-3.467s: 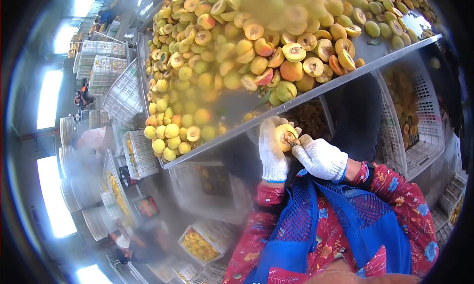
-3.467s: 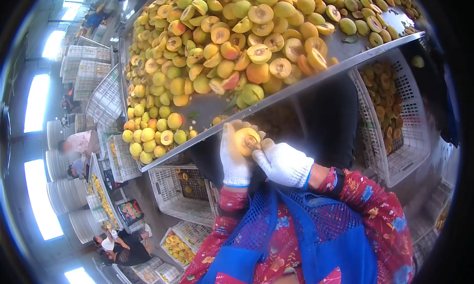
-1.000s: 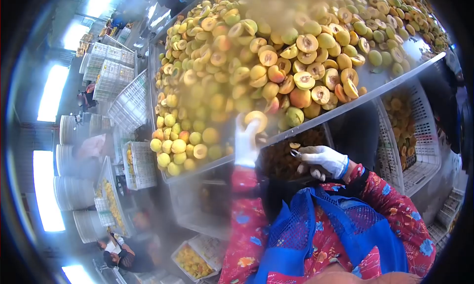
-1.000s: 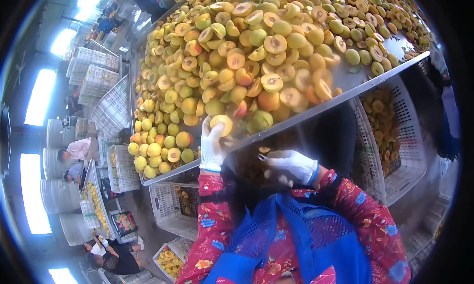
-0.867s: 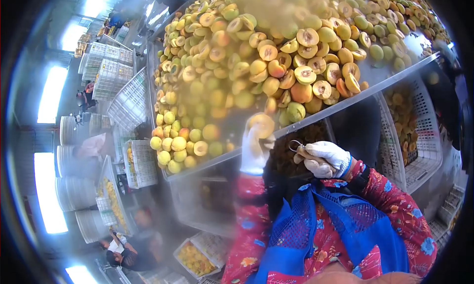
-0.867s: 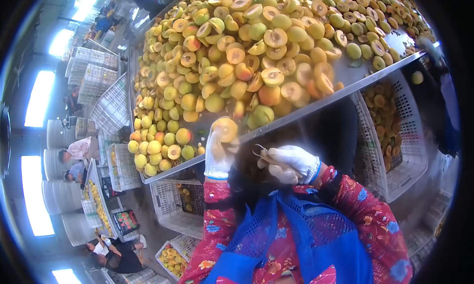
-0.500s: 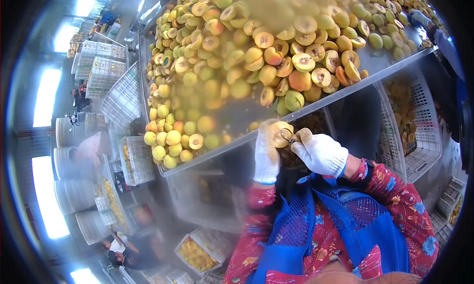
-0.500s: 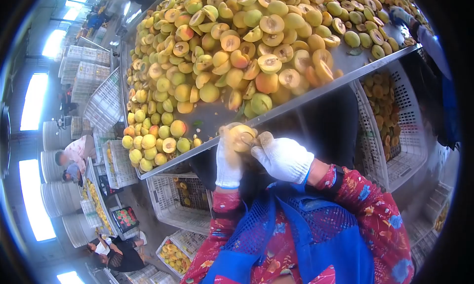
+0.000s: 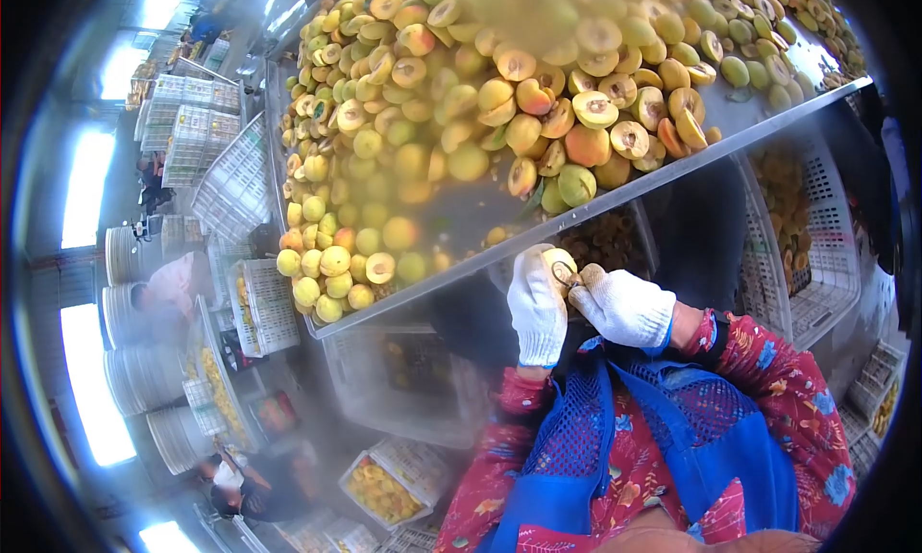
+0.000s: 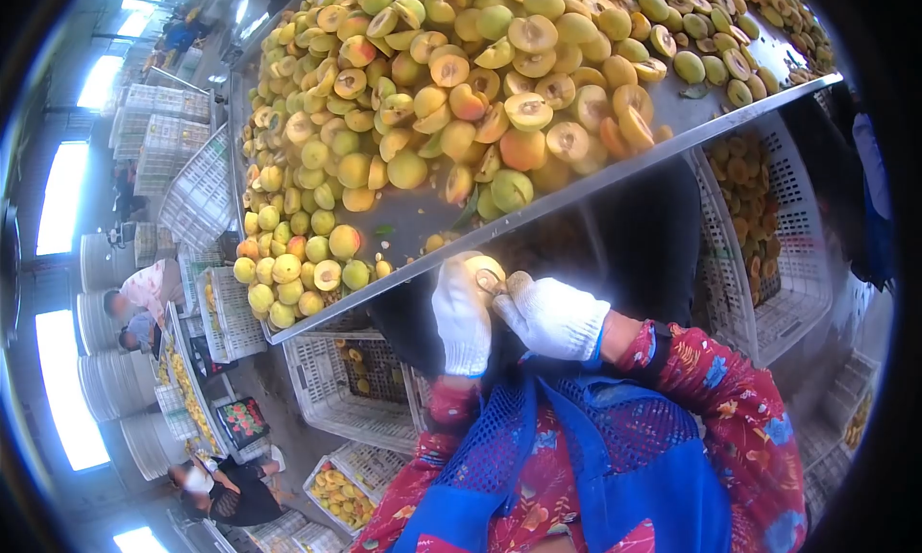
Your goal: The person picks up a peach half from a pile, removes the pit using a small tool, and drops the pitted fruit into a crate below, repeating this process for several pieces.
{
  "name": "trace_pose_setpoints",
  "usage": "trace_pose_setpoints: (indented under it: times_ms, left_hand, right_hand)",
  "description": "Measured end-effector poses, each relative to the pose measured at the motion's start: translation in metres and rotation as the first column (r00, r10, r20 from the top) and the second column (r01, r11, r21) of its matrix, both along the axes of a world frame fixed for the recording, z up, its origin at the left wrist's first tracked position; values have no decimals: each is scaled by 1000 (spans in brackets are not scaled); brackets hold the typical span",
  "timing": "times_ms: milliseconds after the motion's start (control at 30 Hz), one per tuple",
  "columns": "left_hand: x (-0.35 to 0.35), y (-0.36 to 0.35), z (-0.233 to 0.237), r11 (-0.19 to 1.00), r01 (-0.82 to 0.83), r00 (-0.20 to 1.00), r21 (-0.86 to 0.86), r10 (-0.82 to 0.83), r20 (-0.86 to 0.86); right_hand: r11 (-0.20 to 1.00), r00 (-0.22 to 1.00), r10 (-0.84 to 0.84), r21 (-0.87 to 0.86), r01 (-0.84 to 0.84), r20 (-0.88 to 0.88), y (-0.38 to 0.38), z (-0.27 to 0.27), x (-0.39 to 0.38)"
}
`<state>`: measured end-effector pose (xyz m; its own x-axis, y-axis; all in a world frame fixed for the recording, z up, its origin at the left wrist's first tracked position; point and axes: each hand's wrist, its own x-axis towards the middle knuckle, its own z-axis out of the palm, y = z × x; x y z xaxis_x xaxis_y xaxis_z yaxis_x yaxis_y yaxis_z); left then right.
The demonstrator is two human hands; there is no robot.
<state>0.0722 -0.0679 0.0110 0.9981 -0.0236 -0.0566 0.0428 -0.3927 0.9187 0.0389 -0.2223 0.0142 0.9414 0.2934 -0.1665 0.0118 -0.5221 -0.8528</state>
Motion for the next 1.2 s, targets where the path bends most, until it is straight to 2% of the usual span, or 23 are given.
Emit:
trace_pose_setpoints:
  times_ms: [67,100,200,233,333,367,467,500,600,633,667,700,733,800,833,900,933,967,1000,1033,1133,1167,1200]
  left_hand:
    - [-2,-6,-2,998,-58,998,-7,58,-26]
    - [-4,-9,1,997,-53,999,47,53,10]
    - [-9,-9,-12,995,-21,998,96,15,55]
    - [-11,-12,-10,993,-27,999,112,22,47]
    - [-4,-8,-11,996,61,995,68,-55,-85]
    - [0,-6,-19,999,41,972,-19,-44,-230]
    - [-6,-13,-16,993,-17,990,114,33,-141]
    - [-9,-17,-10,988,-37,989,150,57,-137]
    - [-7,-11,-23,993,30,1000,111,-28,-13]
    - [-5,-8,-28,999,43,992,-3,-43,-121]
    - [-1,-4,-31,992,44,973,-118,-70,-222]
    - [2,-1,-31,972,31,943,-232,-105,-316]
    - [5,1,-29,974,84,952,-210,-141,-272]
    - [7,4,-24,969,188,958,-157,-217,-189]
    - [4,3,-20,920,-4,884,-393,-180,-431]
    - [5,5,-9,955,138,915,-261,-225,-336]
    - [7,7,-5,960,206,923,-189,-255,-287]
    - [9,12,-13,932,-23,867,-363,-162,-471]
    - [11,20,-25,838,-276,757,-470,-112,-643]
    - [18,34,-26,856,-244,684,-456,-181,-706]
    - [15,17,-20,555,-482,725,-678,-182,-664]
    - [14,15,-7,443,-441,758,-781,-281,-588]
    - [16,14,-6,408,-458,738,-790,-321,-594]
  right_hand:
    - [990,971,-18,133,52,-239,-3,16,1]
    - [977,936,-14,193,87,-351,-4,22,5]
    - [762,635,257,557,331,-729,-18,11,2]
    - [779,614,244,529,338,-751,-17,13,1]
    - [934,758,100,323,151,-645,-13,4,0]
    - [942,756,79,296,156,-650,-12,7,1]
    - [816,606,179,461,349,-775,-16,11,-1]
    - [714,562,267,553,430,-782,-20,4,-3]
    - [656,606,295,618,434,-739,-22,-6,-9]
    - [774,634,182,507,378,-751,-19,-6,-5]
    - [896,837,28,385,221,-547,-16,-13,-7]
    - [975,964,-58,194,111,-259,-10,-17,-8]
    - [997,996,-62,-33,65,66,-6,-19,-9]
    - [989,995,-103,-105,103,2,-2,-14,-18]
    - [985,994,-109,-135,109,7,0,-12,-20]
    - [980,993,-104,-162,113,58,0,-13,-23]
    - [979,983,-157,-120,167,93,-1,-10,-22]
    - [973,969,-209,-76,220,128,-5,-3,-21]
    - [963,952,-260,-30,268,163,-9,4,-18]
    - [968,959,-238,-43,247,154,-14,7,-16]
    - [992,992,-126,10,126,-7,-18,2,-18]
    - [994,992,-114,-1,114,-62,-17,7,-18]
    - [995,991,-103,-14,102,-91,-16,8,-18]
